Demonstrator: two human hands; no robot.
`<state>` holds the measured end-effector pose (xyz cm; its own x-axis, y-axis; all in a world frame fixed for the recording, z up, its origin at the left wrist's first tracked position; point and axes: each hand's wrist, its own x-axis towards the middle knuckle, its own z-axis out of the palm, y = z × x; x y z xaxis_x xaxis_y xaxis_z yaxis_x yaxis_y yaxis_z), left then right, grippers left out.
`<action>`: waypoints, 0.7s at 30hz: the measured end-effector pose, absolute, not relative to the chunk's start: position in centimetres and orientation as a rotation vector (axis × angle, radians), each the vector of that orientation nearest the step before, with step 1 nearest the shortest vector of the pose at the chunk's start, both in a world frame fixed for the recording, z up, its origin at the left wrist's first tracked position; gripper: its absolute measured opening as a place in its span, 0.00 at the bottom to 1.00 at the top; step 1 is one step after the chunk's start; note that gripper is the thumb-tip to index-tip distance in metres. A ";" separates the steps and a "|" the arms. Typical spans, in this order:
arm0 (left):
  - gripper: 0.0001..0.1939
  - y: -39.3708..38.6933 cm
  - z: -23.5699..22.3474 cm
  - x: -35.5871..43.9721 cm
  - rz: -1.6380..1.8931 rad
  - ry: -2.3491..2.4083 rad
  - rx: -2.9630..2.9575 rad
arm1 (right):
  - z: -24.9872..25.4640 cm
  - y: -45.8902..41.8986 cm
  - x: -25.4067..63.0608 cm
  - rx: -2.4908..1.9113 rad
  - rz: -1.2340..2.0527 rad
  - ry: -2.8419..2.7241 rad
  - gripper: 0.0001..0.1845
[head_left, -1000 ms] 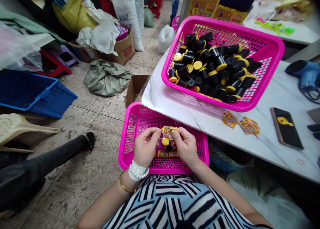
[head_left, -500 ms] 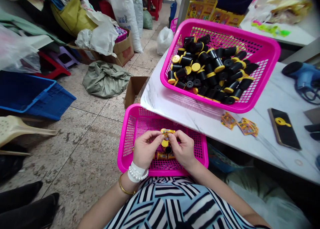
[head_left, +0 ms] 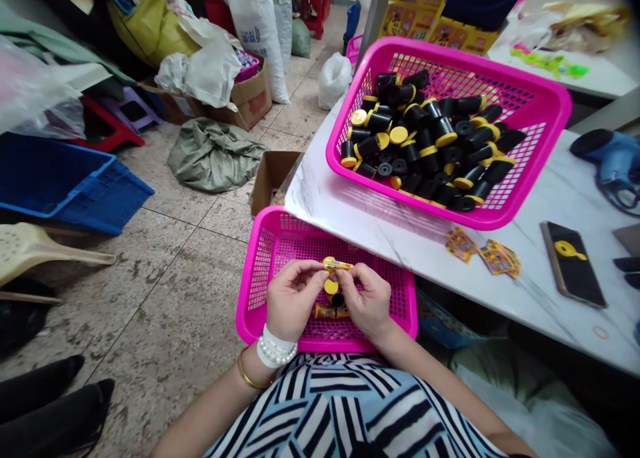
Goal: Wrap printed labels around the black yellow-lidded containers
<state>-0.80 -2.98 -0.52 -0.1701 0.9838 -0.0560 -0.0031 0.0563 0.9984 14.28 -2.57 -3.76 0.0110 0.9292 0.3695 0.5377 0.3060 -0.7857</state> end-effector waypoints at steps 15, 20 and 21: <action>0.03 -3.1 -0.4 -0.8 1.307 1.407 1.241 | -3.4 -2.6 14.4 -1.210 0.755 -1.561 0.02; 0.11 -3.1 -0.7 -1.3 1.147 1.405 1.122 | -2.4 -2.2 14.4 -1.188 0.748 -1.648 0.06; 0.12 -2.9 -0.7 -1.4 1.125 1.371 1.081 | -2.2 -2.0 14.3 -1.186 0.740 -1.677 0.08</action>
<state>-1.37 -2.92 -0.66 -0.0825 0.9839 -0.1589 0.0365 0.1623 0.9861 14.35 -2.02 -2.24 -0.1099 0.9345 0.3386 0.3796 0.3543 -0.8546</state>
